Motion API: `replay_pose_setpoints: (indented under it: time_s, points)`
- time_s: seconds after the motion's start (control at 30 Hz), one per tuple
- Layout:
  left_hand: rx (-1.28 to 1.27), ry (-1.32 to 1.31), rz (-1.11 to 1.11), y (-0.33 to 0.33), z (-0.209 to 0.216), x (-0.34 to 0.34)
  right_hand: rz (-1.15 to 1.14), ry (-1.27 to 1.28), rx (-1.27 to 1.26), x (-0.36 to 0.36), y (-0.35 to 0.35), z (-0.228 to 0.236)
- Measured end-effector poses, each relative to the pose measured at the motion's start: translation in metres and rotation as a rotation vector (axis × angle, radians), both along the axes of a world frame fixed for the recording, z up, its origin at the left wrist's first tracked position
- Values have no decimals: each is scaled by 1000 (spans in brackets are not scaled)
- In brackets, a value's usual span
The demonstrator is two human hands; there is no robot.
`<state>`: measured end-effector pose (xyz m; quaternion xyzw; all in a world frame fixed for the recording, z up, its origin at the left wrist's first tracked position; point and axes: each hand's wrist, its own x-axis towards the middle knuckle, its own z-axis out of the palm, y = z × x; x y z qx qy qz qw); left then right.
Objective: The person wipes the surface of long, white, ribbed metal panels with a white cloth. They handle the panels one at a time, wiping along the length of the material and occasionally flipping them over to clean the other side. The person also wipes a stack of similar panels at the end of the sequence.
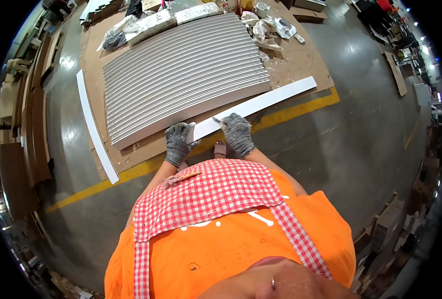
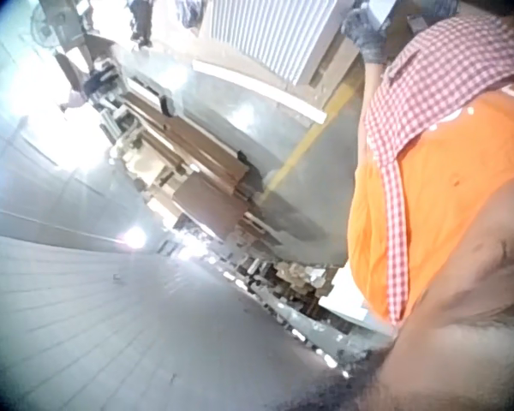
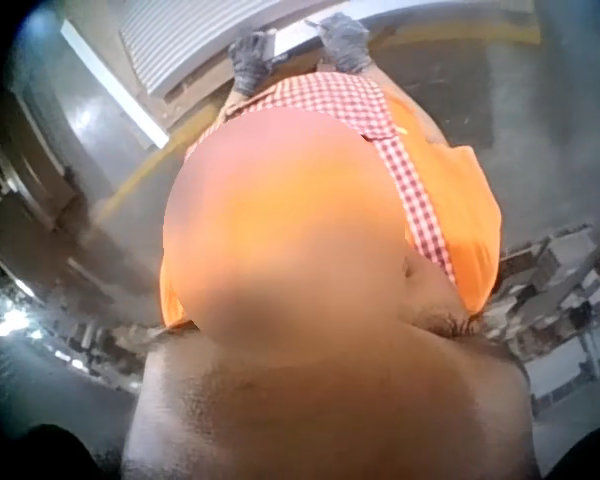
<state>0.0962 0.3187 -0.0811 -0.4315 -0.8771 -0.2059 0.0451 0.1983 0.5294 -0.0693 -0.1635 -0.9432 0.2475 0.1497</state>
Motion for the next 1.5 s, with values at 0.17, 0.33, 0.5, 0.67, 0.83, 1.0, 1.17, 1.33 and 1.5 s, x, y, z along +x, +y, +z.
replay_pose_setpoints:
  time_s: [0.17,0.33,0.5,0.67,0.83,1.0,1.17,1.33,1.5]
  points:
    - [13,-46,-46,-10,-9,0,-89,-5,57,25,65,-7]
    - [-20,-38,-57,-9,-5,-2,-389,41,364,57,222,-65]
    - [-56,9,-6,-11,2,3,-1003,124,130,117,400,-45]
    - [25,16,116,-28,-6,11,-762,498,-570,130,411,-92]
    - [207,-46,16,-65,-19,11,-761,682,-851,99,358,-60]
    - [415,-201,135,-51,-8,2,-681,391,-612,85,382,-29]
    - [508,-444,220,-47,-5,0,-708,381,-543,73,405,-26]
    - [497,-447,366,-40,-11,9,-597,331,-526,63,410,-33]
    - [205,-260,477,-33,-30,5,-613,-123,-97,42,416,-42]
